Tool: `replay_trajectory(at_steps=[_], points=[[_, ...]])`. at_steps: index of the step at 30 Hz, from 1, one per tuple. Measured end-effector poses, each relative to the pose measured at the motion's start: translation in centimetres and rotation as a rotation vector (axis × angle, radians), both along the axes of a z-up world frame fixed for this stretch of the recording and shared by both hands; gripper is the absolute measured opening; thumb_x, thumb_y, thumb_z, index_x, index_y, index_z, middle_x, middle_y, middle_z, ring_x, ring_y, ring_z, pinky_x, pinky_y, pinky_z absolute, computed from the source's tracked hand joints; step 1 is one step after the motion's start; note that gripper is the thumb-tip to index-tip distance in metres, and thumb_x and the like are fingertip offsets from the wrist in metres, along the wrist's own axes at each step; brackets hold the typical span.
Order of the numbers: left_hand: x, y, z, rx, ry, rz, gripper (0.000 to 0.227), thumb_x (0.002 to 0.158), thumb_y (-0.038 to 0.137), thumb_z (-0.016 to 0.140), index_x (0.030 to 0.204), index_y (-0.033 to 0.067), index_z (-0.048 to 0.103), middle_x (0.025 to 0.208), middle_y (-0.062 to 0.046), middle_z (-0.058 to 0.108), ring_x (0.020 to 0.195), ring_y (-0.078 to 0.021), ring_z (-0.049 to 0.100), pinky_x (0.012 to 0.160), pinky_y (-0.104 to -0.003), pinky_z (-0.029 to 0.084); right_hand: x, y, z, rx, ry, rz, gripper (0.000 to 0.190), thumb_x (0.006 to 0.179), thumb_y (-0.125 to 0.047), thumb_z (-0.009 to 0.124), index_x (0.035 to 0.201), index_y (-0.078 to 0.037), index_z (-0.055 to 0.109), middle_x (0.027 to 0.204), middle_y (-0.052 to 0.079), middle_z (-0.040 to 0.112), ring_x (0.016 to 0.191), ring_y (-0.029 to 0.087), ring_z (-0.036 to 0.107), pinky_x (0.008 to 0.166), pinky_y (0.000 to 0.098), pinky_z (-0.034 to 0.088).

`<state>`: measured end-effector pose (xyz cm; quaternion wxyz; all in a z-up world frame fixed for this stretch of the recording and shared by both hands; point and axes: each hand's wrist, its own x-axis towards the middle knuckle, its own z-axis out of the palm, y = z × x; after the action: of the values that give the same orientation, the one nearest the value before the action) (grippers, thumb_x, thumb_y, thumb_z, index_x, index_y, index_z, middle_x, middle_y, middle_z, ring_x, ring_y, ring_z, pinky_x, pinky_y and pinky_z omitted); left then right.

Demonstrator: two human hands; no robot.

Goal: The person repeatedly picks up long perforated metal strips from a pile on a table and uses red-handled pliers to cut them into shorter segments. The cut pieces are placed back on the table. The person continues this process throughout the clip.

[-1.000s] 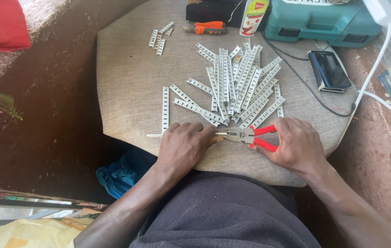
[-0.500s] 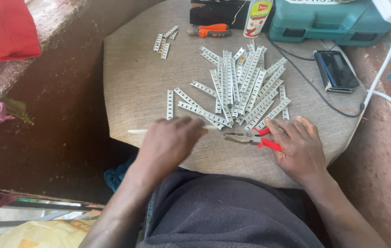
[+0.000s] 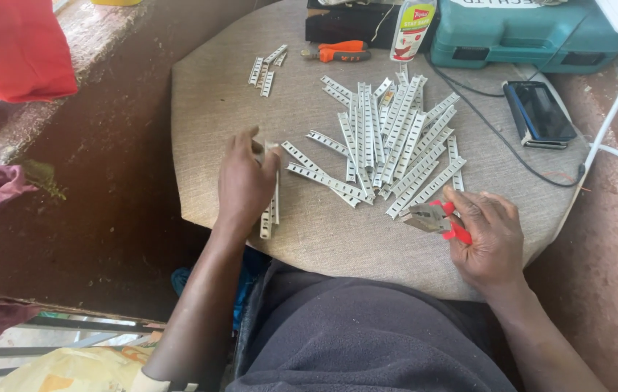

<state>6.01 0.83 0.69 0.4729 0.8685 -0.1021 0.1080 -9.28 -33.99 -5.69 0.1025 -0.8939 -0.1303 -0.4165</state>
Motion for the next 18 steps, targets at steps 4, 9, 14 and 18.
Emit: replay_trajectory(at_steps=[4,9,14,18], points=[[-2.2,0.0,0.1,0.418,-0.248,0.013,0.064,0.086,0.012,0.080,0.146,-0.0002,0.062,0.132,-0.029,0.059,0.116,-0.0488,0.065,0.093,-0.060,0.056,0.1,0.2,0.4,0.041,-0.018,0.032,0.036,0.102,-0.005,0.069,0.138,-0.006,0.076,0.116,0.009,0.077,0.112,0.029,0.074,0.112,0.0449,0.047],[0.2,0.6,-4.2,0.548,-0.229,-0.004,0.035,0.103,0.035,0.058,0.131,0.0216,0.075,0.132,-0.008,0.066,0.128,-0.0320,0.061,0.104,-0.050,0.043,-0.1,-0.1,-0.1,0.088,-0.060,0.034,0.037,0.102,-0.005,0.071,0.139,-0.005,0.075,0.118,0.011,0.077,0.114,0.030,0.073,0.112,0.0454,0.045],[6.4,1.7,-6.0,0.566,-0.335,-0.067,0.035,0.102,0.019,0.055,0.129,0.0181,0.077,0.127,-0.009,0.069,0.124,-0.0317,0.064,0.100,-0.048,0.049,0.0,-0.1,0.1,0.060,-0.070,0.012,0.037,0.101,-0.008,0.071,0.138,-0.005,0.075,0.117,0.009,0.076,0.111,0.027,0.073,0.111,0.0432,0.046],[9.1,2.8,-5.8,0.732,-0.443,-0.080,0.026,0.101,0.026,0.064,0.121,0.0177,0.079,0.126,-0.010,0.071,0.125,-0.0324,0.065,0.100,-0.049,0.050,-0.2,0.1,0.0,0.110,-0.070,0.036,0.037,0.101,-0.008,0.069,0.138,-0.006,0.075,0.118,0.010,0.077,0.111,0.028,0.073,0.111,0.0439,0.044]])
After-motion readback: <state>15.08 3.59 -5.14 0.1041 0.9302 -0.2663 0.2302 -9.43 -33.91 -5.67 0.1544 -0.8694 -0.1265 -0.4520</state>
